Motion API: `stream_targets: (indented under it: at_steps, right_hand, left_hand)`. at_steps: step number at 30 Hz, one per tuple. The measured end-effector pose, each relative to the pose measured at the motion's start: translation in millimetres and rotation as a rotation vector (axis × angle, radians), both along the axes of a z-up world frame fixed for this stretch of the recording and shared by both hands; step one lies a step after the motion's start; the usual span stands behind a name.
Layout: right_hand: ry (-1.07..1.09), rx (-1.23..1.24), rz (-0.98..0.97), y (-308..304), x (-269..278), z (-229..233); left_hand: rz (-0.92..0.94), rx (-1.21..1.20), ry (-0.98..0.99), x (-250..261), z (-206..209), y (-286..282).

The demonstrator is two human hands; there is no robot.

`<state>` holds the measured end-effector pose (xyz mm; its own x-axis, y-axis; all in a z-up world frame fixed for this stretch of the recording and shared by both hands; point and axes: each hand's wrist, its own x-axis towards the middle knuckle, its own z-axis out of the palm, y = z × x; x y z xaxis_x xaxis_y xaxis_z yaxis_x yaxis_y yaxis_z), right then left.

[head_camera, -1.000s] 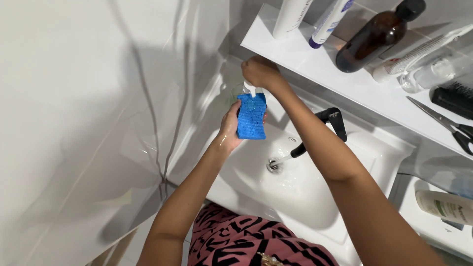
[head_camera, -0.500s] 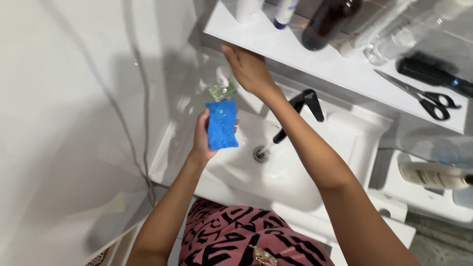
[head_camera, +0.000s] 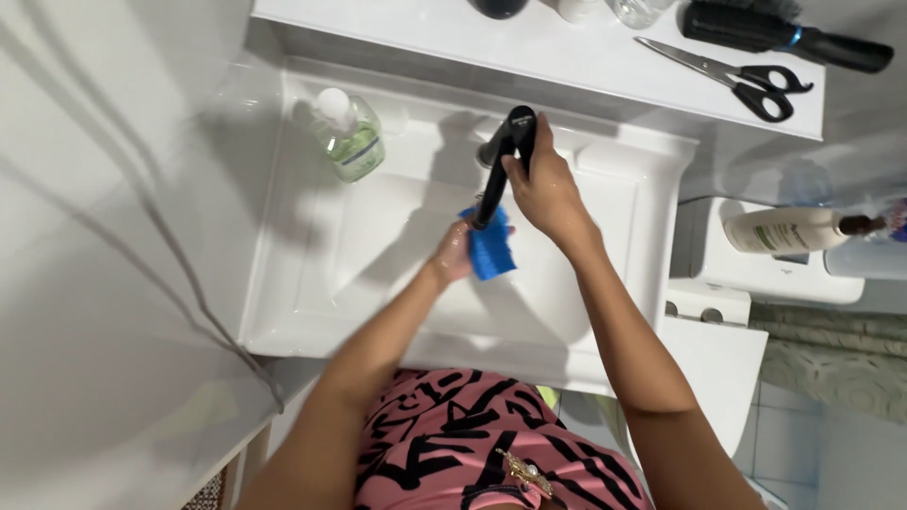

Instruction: Clean the bathroom sink and faucet using a sponge and soap.

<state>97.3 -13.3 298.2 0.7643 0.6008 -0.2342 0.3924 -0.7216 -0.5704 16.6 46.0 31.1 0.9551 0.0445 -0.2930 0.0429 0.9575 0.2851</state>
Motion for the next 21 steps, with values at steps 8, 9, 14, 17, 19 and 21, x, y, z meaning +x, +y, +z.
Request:
stream_targets:
  at_steps: [8,9,14,17,19,21]
  right_hand:
    - [-0.003,0.268,0.023,-45,14,-32]
    - [0.026,0.290,0.013,-48,13,-31]
    - [0.075,0.301,0.042,-96,20,-91]
    - [0.126,0.241,0.053,-119,19,-107]
    - [0.162,0.204,0.031,-130,17,-112]
    - [0.208,0.110,0.002,-142,16,-117]
  left_hand:
    - [0.274,0.555,0.513,40,-8,106]
    - [0.258,0.727,0.638,54,8,114]
    - [0.706,2.125,0.683,70,4,84]
    - [0.670,2.669,0.463,41,23,80]
    - [0.529,2.613,-0.023,32,42,95]
    - [-0.451,2.337,0.373,39,47,114]
